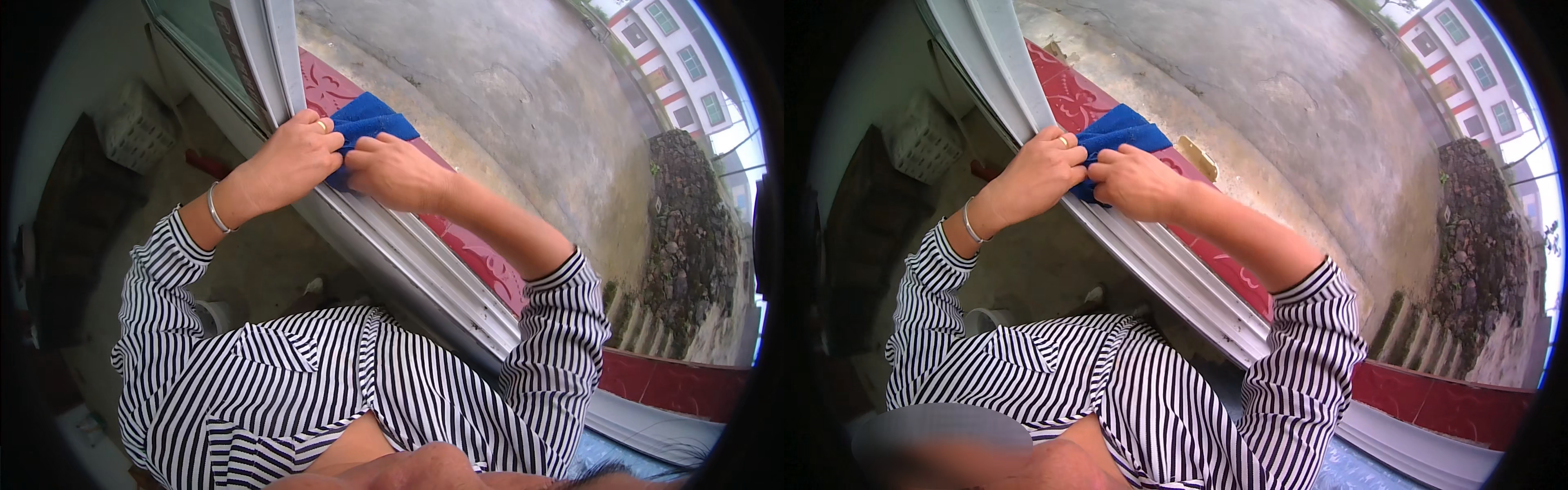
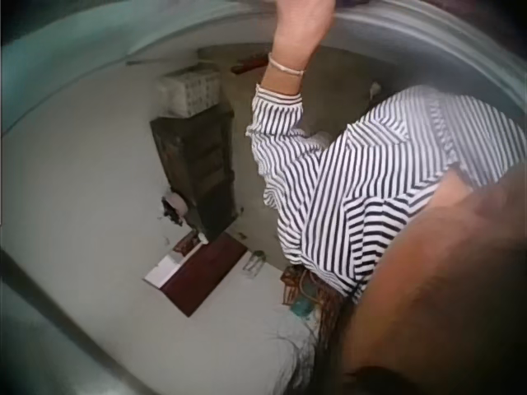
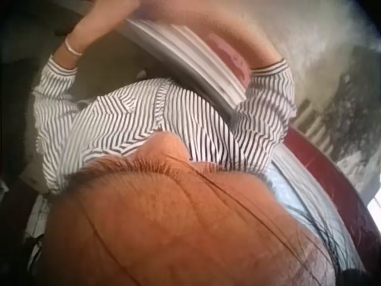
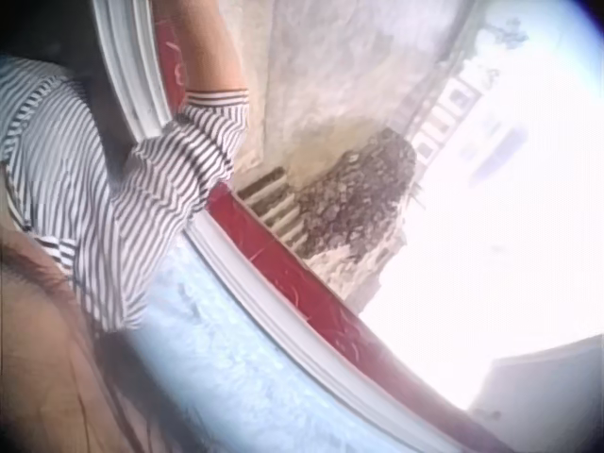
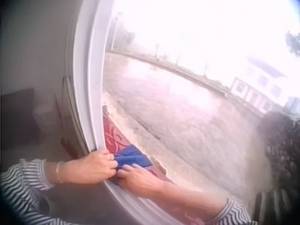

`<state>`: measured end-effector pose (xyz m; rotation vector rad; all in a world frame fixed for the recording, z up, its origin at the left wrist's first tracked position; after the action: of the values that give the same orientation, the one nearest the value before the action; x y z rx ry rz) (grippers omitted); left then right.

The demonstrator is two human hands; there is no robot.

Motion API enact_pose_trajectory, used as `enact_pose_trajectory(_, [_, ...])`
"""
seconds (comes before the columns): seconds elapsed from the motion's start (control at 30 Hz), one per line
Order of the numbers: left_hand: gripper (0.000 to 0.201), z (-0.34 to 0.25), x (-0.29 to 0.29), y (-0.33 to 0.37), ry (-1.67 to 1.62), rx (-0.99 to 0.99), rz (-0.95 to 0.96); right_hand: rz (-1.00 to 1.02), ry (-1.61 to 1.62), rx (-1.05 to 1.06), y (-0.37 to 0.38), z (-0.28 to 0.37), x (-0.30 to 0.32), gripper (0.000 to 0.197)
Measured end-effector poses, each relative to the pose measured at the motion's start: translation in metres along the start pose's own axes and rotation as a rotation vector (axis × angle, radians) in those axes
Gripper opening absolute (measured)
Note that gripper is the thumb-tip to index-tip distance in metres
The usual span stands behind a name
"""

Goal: The person wipes the white window frame with a blue cloth, moving along the frame and repeatedly folding the cloth to clean different sections. The person continues wiping the frame's edges and corners throughout the clip.

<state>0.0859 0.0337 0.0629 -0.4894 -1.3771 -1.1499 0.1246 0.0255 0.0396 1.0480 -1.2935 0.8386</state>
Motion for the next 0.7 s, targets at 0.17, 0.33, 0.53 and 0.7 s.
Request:
enact_pose_trajectory(0.17, [0.010,-0.004,-0.009,-0.007,-0.001,0.037,0.006,0.006,-0.020,0.049,0.002,0.011,0.012,0.014])
enact_pose_trajectory(0.33, [0.009,-0.038,-0.017,0.005,-0.076,-0.039,0.069,0.136,-0.067,-0.023,-0.031,0.030,0.014,0.013])
enact_pose_trajectory(0.53, [0.012,-0.097,-0.007,0.023,-0.266,-0.176,0.019,0.218,-0.028,-0.198,-0.091,0.051,0.028,0.010])
enact_pose_trajectory(0.7, [0.012,-0.159,0.017,0.041,-0.565,-0.334,-0.046,0.405,0.120,-0.491,-0.146,0.078,0.044,0.009])
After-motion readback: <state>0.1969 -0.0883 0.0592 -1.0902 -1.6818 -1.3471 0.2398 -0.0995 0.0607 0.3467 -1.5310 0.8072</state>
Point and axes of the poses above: each hand's wrist, its own y-axis towards the middle knuckle, its own x-axis out of the back of the hand, z = x × y, the point moved 10 cm from there along y, towards the middle knuckle, and after that the axes turned 2 degrees about -y, right-handed, at the moved point
